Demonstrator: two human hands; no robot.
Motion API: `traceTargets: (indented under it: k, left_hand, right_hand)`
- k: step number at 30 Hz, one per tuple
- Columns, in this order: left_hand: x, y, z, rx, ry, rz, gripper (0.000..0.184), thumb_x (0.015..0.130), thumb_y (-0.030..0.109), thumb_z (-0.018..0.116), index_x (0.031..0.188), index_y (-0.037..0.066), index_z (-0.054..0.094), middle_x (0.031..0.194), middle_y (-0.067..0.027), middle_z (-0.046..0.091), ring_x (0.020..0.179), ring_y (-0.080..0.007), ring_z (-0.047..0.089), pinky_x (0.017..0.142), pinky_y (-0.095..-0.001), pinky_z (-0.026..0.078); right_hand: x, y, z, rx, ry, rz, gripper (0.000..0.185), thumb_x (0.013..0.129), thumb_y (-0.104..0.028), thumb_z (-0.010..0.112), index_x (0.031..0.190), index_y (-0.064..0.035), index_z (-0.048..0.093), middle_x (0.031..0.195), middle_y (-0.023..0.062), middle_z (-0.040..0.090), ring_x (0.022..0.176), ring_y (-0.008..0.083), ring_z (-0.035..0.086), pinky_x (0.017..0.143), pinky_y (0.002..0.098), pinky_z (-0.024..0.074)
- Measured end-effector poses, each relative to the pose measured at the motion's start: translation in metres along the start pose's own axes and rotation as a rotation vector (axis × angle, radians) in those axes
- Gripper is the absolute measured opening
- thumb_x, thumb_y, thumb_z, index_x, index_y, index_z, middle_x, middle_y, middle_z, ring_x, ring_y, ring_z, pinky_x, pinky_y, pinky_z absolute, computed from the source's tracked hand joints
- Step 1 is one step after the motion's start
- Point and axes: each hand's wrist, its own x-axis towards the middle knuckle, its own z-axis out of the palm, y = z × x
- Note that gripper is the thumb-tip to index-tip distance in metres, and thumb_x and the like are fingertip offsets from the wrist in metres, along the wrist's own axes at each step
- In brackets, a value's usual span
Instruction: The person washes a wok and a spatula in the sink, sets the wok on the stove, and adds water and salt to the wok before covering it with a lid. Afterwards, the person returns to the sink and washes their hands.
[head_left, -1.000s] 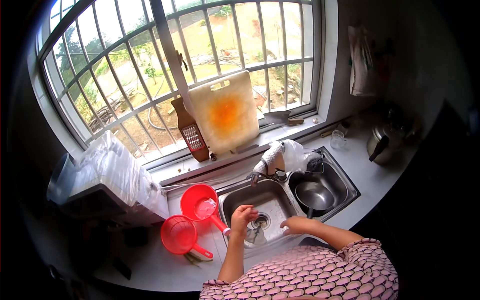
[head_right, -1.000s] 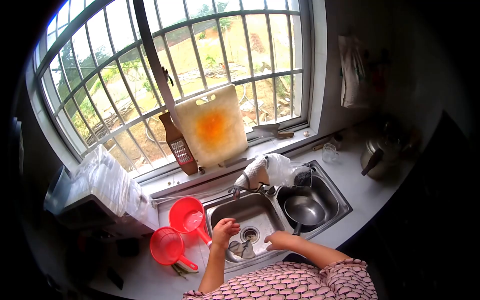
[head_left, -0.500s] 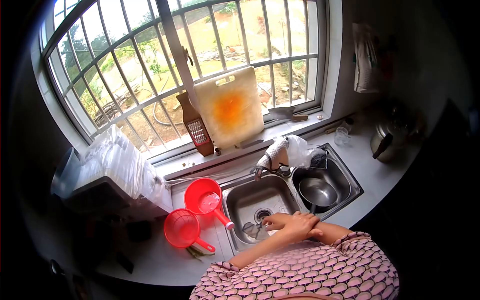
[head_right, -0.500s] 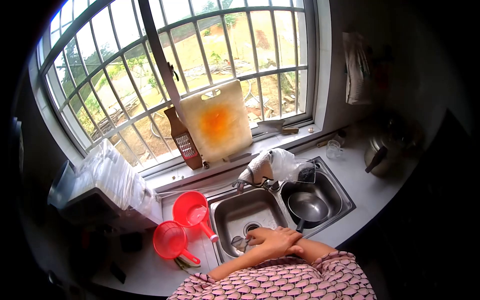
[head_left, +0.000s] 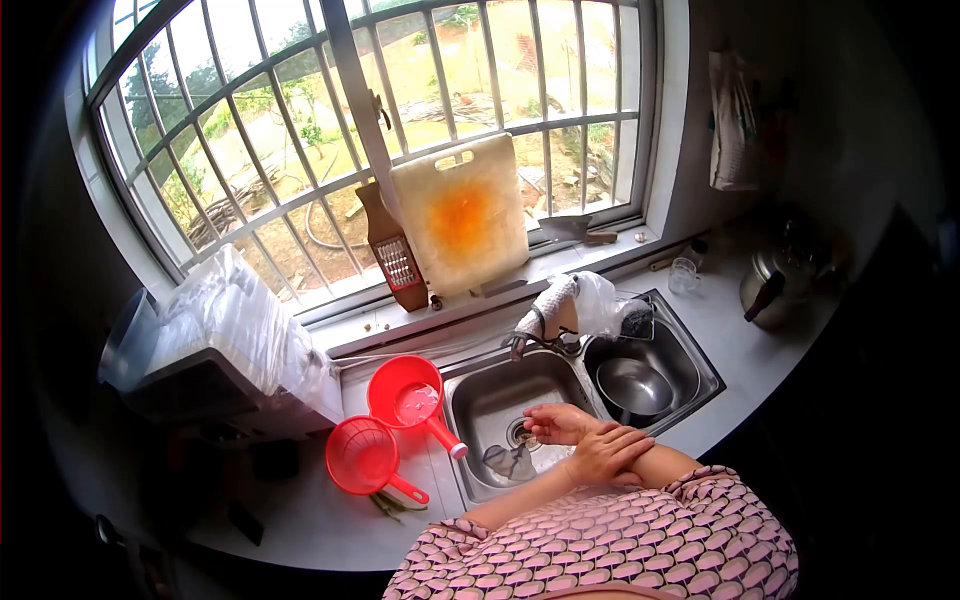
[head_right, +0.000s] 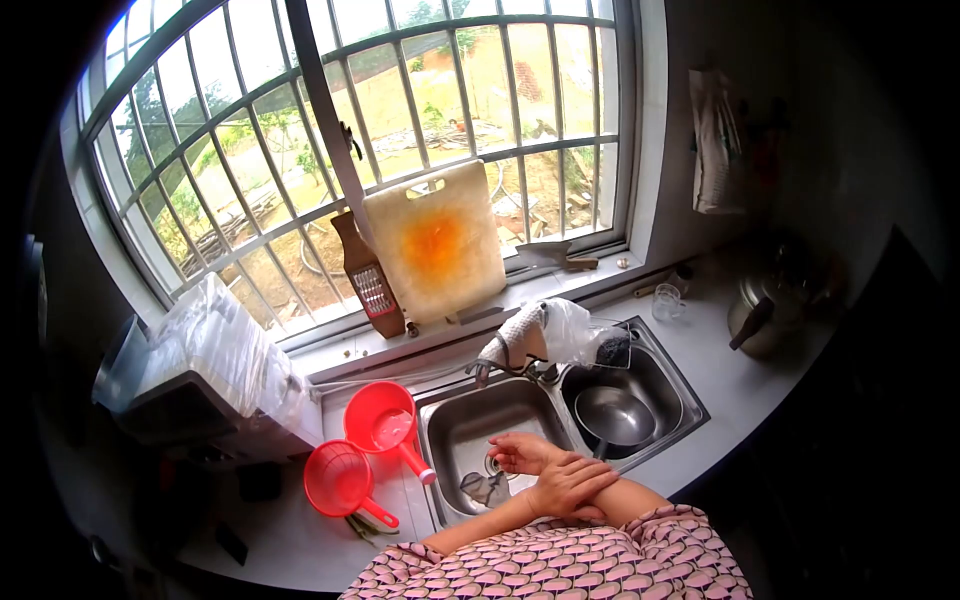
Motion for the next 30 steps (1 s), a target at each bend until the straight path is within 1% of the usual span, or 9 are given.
traceTargets:
  k: [7, 10, 12, 15, 18, 21, 23, 26, 30]
  left_hand:
    - [-0.031, -0.035, -0.017, 0.137, 0.078, -0.080, 0.048, 0.077, 0.042, 0.054, 0.110, 0.007, 0.055, 0.104, -0.0102, 0.058, 0.097, -0.0242, 0.054, 0.088, -0.0389, 0.036]
    - [-0.082, -0.062, -0.002, 0.036, 0.136, -0.646, 0.040, 0.075, 0.038, 0.057, 0.102, 0.009, 0.060, 0.102, -0.0097, 0.059, 0.098, -0.0249, 0.054, 0.089, -0.0402, 0.034]
    - [-0.096, -0.064, -0.013, 0.242, -0.266, -1.173, 0.030, 0.076, 0.030, 0.060, 0.097, 0.009, 0.063, 0.098, -0.0108, 0.061, 0.093, -0.0258, 0.056, 0.085, -0.0390, 0.038]
    - [-0.126, -0.054, -0.030, -0.035, 0.006, -1.264, 0.031, 0.078, 0.024, 0.059, 0.101, 0.004, 0.061, 0.088, -0.0130, 0.064, 0.088, -0.0249, 0.060, 0.080, -0.0343, 0.043]
    - [-0.146, -0.036, -0.030, -0.276, 0.099, -1.342, 0.028, 0.078, 0.018, 0.059, 0.101, 0.002, 0.061, 0.089, -0.0106, 0.065, 0.084, -0.0200, 0.061, 0.075, -0.0286, 0.046]
    - [-0.178, -0.016, -0.019, -0.531, 0.039, -1.410, 0.028, 0.076, 0.018, 0.059, 0.098, 0.001, 0.061, 0.091, -0.0129, 0.064, 0.083, -0.0201, 0.061, 0.074, -0.0303, 0.046]
    - [-0.206, 0.003, -0.009, -0.501, -0.073, -1.491, 0.026, 0.079, 0.015, 0.061, 0.100, -0.002, 0.060, 0.089, -0.0072, 0.064, 0.084, -0.0138, 0.059, 0.077, -0.0252, 0.045]
    - [-0.235, 0.030, -0.011, -0.707, -0.128, -1.607, 0.031, 0.078, 0.021, 0.062, 0.100, 0.000, 0.061, 0.089, -0.0105, 0.064, 0.085, -0.0168, 0.059, 0.078, -0.0275, 0.044]
    - [-0.279, 0.066, -0.016, -0.755, -0.187, -1.735, 0.037, 0.075, 0.029, 0.062, 0.098, 0.000, 0.063, 0.099, -0.0149, 0.062, 0.094, -0.0215, 0.057, 0.084, -0.0310, 0.041]
  right_hand:
    - [-0.011, 0.015, -0.018, -0.018, 0.195, -0.149, 0.027, 0.088, -0.024, 0.049, 0.111, -0.0099, 0.050, 0.096, 0.0076, 0.059, 0.084, 0.0145, 0.057, 0.073, 0.0286, 0.0473]
    - [-0.036, 0.008, -0.026, 0.009, 0.135, -0.151, 0.028, 0.087, -0.022, 0.051, 0.111, -0.0074, 0.050, 0.101, 0.0101, 0.059, 0.092, 0.0194, 0.057, 0.074, 0.0302, 0.0481]
    - [-0.084, -0.011, -0.011, -0.099, 0.090, -0.113, 0.027, 0.087, -0.017, 0.051, 0.110, -0.0036, 0.050, 0.099, 0.0116, 0.061, 0.089, 0.0209, 0.059, 0.071, 0.0306, 0.0500]
    - [-0.154, -0.035, -0.010, -0.314, 0.206, -0.193, 0.031, 0.086, -0.018, 0.052, 0.112, -0.0014, 0.049, 0.101, 0.0137, 0.061, 0.088, 0.0206, 0.060, 0.077, 0.0316, 0.0485]
    - [-0.207, -0.041, -0.051, -0.144, 0.437, -0.429, 0.026, 0.085, -0.016, 0.053, 0.108, -0.0038, 0.051, 0.095, 0.0124, 0.061, 0.078, 0.0189, 0.061, 0.069, 0.0305, 0.0499]
    - [-0.249, -0.018, -0.126, 0.167, 0.739, -0.646, 0.019, 0.084, -0.015, 0.053, 0.102, -0.0075, 0.053, 0.084, 0.0092, 0.061, 0.064, 0.0151, 0.057, 0.054, 0.0274, 0.0466]
    - [-0.276, 0.010, -0.187, 0.298, 0.932, -0.694, 0.017, 0.083, -0.016, 0.054, 0.100, -0.0113, 0.054, 0.079, 0.0066, 0.061, 0.060, 0.0132, 0.055, 0.048, 0.0252, 0.0422]
    - [-0.313, 0.066, -0.243, 0.457, 1.068, -0.664, 0.006, 0.082, -0.020, 0.056, 0.086, -0.0154, 0.057, 0.069, -0.0016, 0.059, 0.054, 0.0101, 0.052, 0.046, 0.0245, 0.0393]
    - [-0.342, 0.171, -0.314, 0.699, 1.164, -0.480, 0.017, 0.082, -0.025, 0.054, 0.070, -0.0141, 0.058, 0.059, -0.0061, 0.057, 0.047, 0.0106, 0.049, 0.044, 0.0261, 0.0379]
